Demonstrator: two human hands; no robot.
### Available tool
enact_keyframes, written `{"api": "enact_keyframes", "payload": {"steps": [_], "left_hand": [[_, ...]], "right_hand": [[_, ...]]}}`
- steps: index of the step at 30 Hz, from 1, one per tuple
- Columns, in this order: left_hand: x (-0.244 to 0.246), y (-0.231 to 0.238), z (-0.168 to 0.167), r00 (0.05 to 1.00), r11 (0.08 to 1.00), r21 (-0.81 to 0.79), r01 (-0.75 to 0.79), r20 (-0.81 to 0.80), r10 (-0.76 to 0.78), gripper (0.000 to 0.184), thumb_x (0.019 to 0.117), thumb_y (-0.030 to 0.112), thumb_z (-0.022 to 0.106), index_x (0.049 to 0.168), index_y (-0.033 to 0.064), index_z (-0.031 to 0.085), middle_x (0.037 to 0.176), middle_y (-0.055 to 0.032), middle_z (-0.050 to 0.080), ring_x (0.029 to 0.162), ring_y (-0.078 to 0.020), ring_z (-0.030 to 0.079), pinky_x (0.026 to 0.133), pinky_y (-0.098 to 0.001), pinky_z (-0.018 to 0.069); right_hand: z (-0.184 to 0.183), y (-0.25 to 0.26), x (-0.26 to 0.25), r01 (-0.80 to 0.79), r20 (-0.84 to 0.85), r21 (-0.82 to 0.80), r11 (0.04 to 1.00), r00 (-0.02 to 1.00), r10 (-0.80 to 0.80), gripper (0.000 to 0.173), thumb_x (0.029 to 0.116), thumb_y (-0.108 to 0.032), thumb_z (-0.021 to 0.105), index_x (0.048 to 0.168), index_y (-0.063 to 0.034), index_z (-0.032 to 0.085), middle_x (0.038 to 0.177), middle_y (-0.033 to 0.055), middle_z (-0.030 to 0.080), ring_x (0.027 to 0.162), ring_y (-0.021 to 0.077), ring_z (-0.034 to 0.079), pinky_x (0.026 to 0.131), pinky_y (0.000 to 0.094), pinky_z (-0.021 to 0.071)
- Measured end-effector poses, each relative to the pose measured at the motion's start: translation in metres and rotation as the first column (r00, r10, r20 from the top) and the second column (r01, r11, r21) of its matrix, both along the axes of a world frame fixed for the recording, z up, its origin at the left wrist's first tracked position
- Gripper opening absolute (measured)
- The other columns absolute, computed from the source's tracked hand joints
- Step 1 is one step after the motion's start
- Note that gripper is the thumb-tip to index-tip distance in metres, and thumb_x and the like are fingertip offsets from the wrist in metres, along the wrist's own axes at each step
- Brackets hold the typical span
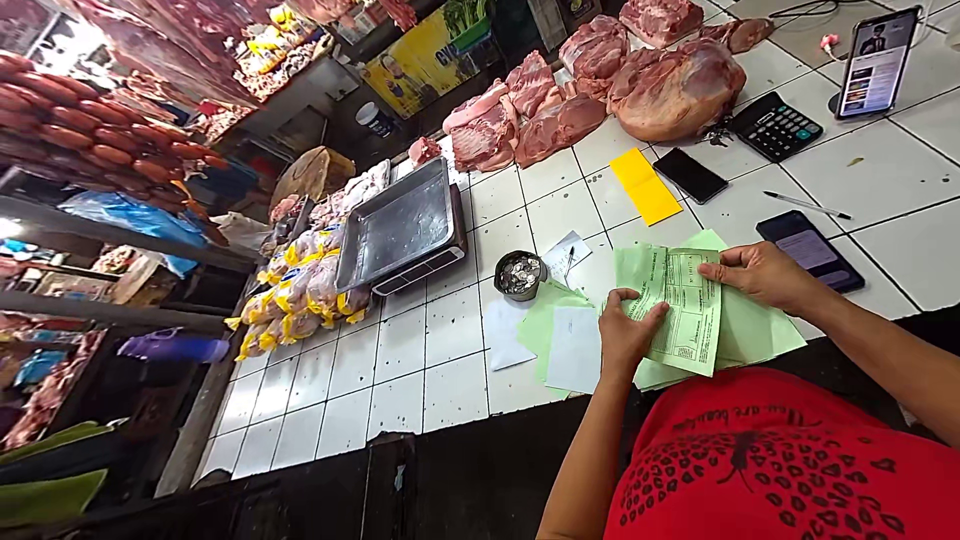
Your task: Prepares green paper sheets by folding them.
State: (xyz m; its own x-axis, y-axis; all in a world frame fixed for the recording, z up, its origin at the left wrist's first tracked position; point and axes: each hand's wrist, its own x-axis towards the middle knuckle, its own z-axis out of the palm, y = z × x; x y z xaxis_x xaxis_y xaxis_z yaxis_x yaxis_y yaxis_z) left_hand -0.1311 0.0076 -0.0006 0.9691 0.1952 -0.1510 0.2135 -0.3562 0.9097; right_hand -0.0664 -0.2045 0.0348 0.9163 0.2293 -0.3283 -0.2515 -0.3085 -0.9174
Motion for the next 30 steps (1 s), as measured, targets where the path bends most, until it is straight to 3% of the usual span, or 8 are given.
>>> {"api": "enact_keyframes", "payload": {"steps": [3, 6, 9, 12, 17, 19, 25, 30], "left_hand": [[-0.008, -0.010, -0.004, 0.992, 0.995, -0.042, -0.094, 0.076, 0.097, 0.031, 0.0861, 0.011, 0.080, 0.108, -0.0050, 0.066, 0.099, -0.0150, 0.070, 0.082, -0.0157, 0.069, 0.077, -0.0341, 0.0571], [-0.016, -0.013, -0.012, 0.984, 0.992, -0.015, -0.125, 0.127, 0.126, 0.056, 0.0880, 0.017, 0.079, 0.134, -0.0040, 0.056, 0.120, -0.0230, 0.063, 0.099, -0.0242, 0.067, 0.086, -0.0392, 0.0569], [-0.023, -0.015, -0.017, 0.991, 0.987, 0.156, -0.047, 0.129, 0.027, 0.075, 0.0832, 0.038, 0.080, 0.143, 0.0002, 0.056, 0.151, -0.0355, 0.038, 0.136, -0.0499, 0.042, 0.107, -0.0626, 0.0394], [-0.028, -0.026, -0.010, 0.995, 0.996, 0.057, 0.067, 0.065, -0.071, 0.072, 0.0826, 0.033, 0.082, 0.139, -0.0036, 0.057, 0.154, -0.0336, 0.038, 0.145, -0.0485, 0.034, 0.117, -0.0602, 0.0299], [-0.040, -0.053, -0.007, 0.996, 0.929, -0.362, -0.072, 0.023, 0.086, 0.029, 0.0859, -0.001, 0.075, 0.112, -0.0092, 0.064, 0.103, -0.0129, 0.071, 0.099, -0.0124, 0.069, 0.094, -0.0316, 0.0562], [-0.050, -0.057, -0.005, 0.972, 0.869, -0.448, -0.211, -0.005, 0.233, 0.023, 0.0887, -0.004, 0.071, 0.109, -0.0109, 0.062, 0.089, -0.0104, 0.073, 0.083, -0.0110, 0.072, 0.083, -0.0308, 0.0605], [-0.090, -0.031, 0.007, 0.849, 0.803, -0.400, -0.441, 0.103, 0.518, 0.069, 0.0894, -0.005, 0.068, 0.149, -0.0043, 0.033, 0.116, -0.0195, 0.065, 0.092, -0.0177, 0.070, 0.082, -0.0352, 0.0608], [-0.126, -0.015, 0.014, 0.846, 0.843, -0.431, -0.322, 0.270, 0.461, 0.075, 0.0910, -0.009, 0.059, 0.154, 0.0026, 0.021, 0.109, -0.0069, 0.073, 0.092, -0.0117, 0.073, 0.086, -0.0319, 0.0610]], "right_hand": [[-0.002, -0.007, 0.000, -0.053, 0.035, -0.030, 0.998, 0.998, 0.054, 0.027, 0.0991, -0.017, 0.070, 0.077, -0.0034, 0.063, 0.064, 0.0012, 0.061, 0.058, 0.0043, 0.059, 0.059, 0.0225, 0.0515], [-0.001, -0.017, 0.001, -0.081, 0.036, -0.032, 0.996, 0.996, 0.082, 0.026, 0.0994, -0.017, 0.069, 0.078, -0.0023, 0.065, 0.065, 0.0021, 0.063, 0.059, 0.0049, 0.060, 0.061, 0.0233, 0.0524], [0.000, -0.026, -0.002, -0.133, 0.020, 0.018, 0.991, 0.991, 0.132, 0.022, 0.0991, -0.013, 0.069, 0.080, -0.0020, 0.066, 0.066, 0.0017, 0.064, 0.059, 0.0042, 0.061, 0.060, 0.0221, 0.0535], [-0.003, -0.030, -0.008, -0.266, 0.026, 0.123, 0.956, 0.964, 0.265, 0.011, 0.0971, -0.004, 0.068, 0.086, -0.0023, 0.069, 0.069, -0.0021, 0.066, 0.062, 0.0008, 0.063, 0.063, 0.0190, 0.0546], [-0.005, -0.033, -0.012, -0.410, 0.041, 0.131, 0.903, 0.912, 0.408, 0.011, 0.0972, -0.004, 0.067, 0.087, -0.0040, 0.071, 0.070, -0.0043, 0.067, 0.062, -0.0024, 0.062, 0.063, 0.0167, 0.0534], [-0.010, -0.039, -0.008, -0.396, 0.061, 0.059, 0.916, 0.917, 0.393, 0.010, 0.0977, -0.007, 0.069, 0.089, -0.0030, 0.072, 0.071, -0.0015, 0.067, 0.062, 0.0005, 0.061, 0.063, 0.0206, 0.0534], [-0.026, -0.059, 0.006, -0.359, 0.070, -0.053, 0.932, 0.929, 0.363, 0.018, 0.1003, -0.016, 0.068, 0.091, -0.0012, 0.072, 0.073, 0.0058, 0.067, 0.063, 0.0089, 0.061, 0.064, 0.0301, 0.0541], [-0.035, -0.068, 0.013, -0.394, 0.082, -0.150, 0.907, 0.909, 0.409, 0.031, 0.1011, -0.023, 0.066, 0.078, -0.0025, 0.064, 0.065, 0.0059, 0.060, 0.058, 0.0115, 0.057, 0.060, 0.0323, 0.0498]]}}
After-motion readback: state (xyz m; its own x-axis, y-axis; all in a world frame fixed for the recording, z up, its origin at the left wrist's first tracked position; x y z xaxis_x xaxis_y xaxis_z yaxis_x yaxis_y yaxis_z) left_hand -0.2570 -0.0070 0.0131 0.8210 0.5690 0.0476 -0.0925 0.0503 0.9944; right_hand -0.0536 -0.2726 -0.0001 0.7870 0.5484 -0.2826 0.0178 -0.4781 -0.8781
